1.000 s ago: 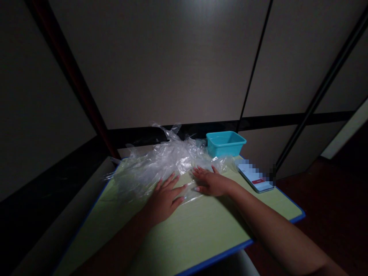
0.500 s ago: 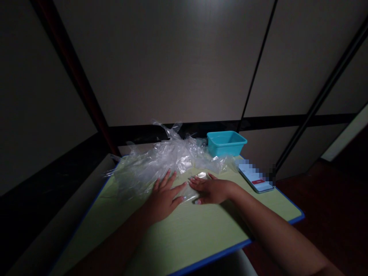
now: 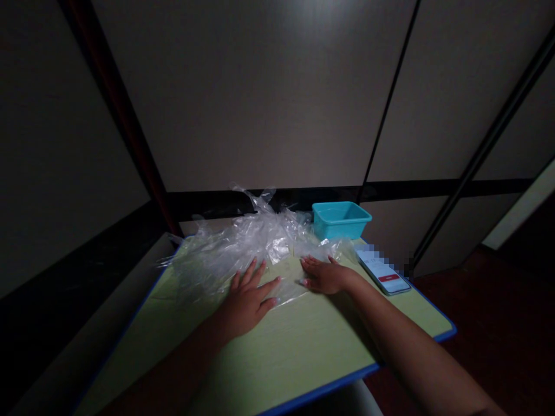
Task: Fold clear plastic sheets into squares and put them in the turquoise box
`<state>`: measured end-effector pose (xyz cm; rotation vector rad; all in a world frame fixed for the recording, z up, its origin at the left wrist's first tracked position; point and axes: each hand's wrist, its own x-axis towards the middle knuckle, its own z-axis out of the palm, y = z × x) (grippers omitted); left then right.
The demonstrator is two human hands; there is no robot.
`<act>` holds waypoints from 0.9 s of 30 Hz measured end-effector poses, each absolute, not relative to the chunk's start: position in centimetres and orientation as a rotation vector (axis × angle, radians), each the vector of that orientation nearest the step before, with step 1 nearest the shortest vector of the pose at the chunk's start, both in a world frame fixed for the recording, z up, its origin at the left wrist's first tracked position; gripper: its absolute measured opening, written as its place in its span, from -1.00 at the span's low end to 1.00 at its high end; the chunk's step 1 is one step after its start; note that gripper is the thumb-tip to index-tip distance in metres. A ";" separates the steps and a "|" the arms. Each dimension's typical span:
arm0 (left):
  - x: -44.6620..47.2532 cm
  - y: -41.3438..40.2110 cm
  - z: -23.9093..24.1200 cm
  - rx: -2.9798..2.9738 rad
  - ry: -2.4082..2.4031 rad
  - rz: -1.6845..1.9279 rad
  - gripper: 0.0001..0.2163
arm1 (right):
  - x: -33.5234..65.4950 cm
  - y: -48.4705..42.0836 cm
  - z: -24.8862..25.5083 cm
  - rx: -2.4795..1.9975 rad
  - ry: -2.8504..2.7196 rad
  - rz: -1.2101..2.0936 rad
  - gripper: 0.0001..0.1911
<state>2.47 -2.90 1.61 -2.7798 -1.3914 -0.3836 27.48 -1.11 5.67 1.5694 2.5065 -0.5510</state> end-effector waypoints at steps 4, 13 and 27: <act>2.7 -3.0 2.2 -2.744 -1.371 -0.401 -0.57 | 27.6 -1.1 5.6 1.643 2.538 -0.492 -0.29; 2.4 -2.8 2.2 -2.766 -1.276 -0.412 -0.38 | 27.4 -1.1 5.5 1.667 2.598 -0.465 -0.24; 2.3 -2.7 2.2 -2.706 -1.339 -0.325 -0.42 | 27.6 -0.4 4.6 1.615 2.563 -0.582 -0.18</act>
